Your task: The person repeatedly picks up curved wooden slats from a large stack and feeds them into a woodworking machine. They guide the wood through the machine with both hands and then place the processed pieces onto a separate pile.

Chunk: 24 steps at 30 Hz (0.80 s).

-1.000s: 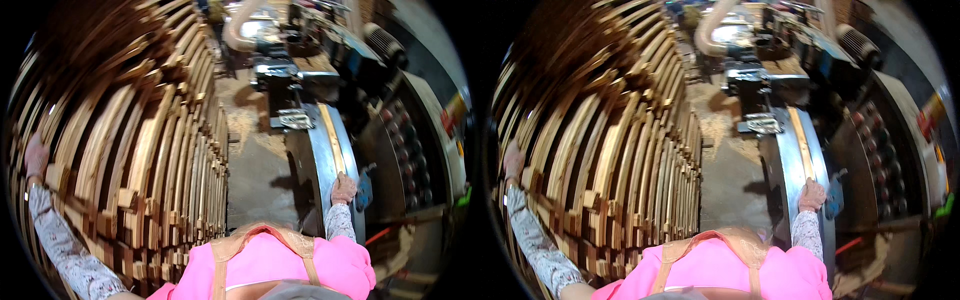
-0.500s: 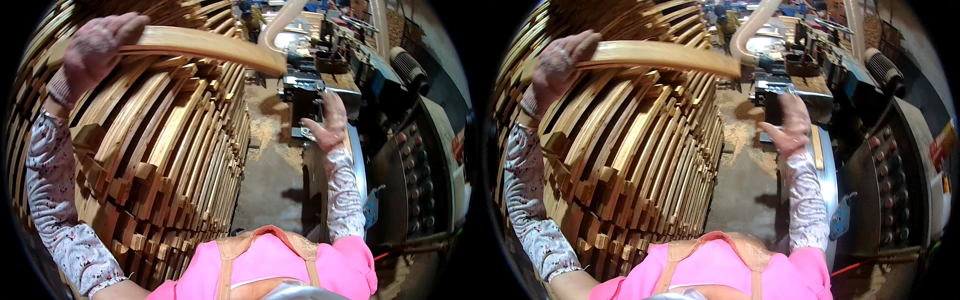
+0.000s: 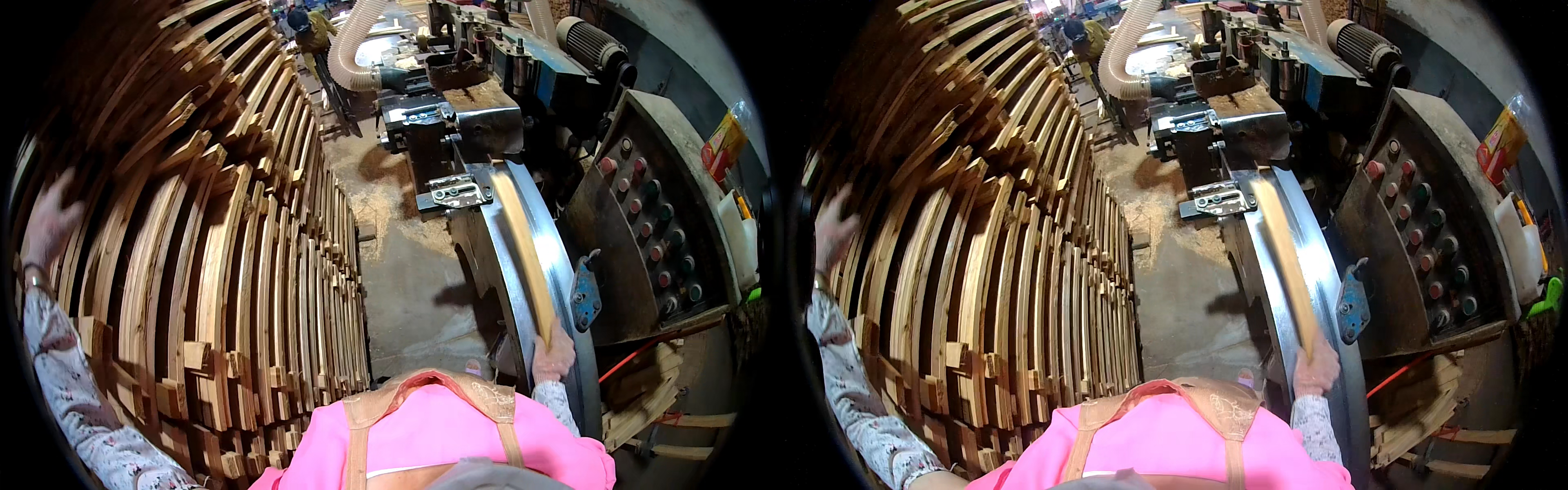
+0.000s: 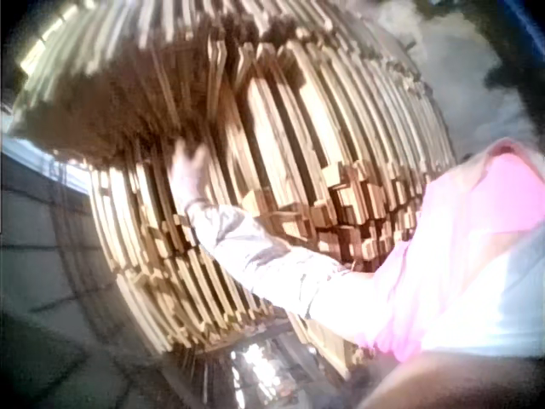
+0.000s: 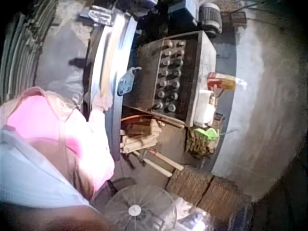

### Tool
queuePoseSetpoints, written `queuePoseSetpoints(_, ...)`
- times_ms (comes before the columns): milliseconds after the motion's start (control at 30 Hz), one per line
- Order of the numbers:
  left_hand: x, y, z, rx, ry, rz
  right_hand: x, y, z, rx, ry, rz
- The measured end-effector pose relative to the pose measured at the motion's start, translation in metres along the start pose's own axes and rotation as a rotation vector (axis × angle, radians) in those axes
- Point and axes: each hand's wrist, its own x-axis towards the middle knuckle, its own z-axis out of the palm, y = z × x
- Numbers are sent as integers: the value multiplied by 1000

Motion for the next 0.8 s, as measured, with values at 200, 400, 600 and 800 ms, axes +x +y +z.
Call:
queuePoseSetpoints(200,-66,-89,92,-172,-201,-360,84,-5,60,-195,172,91)
queuePoseSetpoints(400,-65,-65,52,141,-494,-578,245,-74,109,-196,101,122)
queuePoseSetpoints(600,-65,-102,100,264,-414,-504,146,-49,81,-234,29,90)
queuePoseSetpoints(800,-82,-185,120,189,-84,-293,-11,20,17,-220,-31,30)
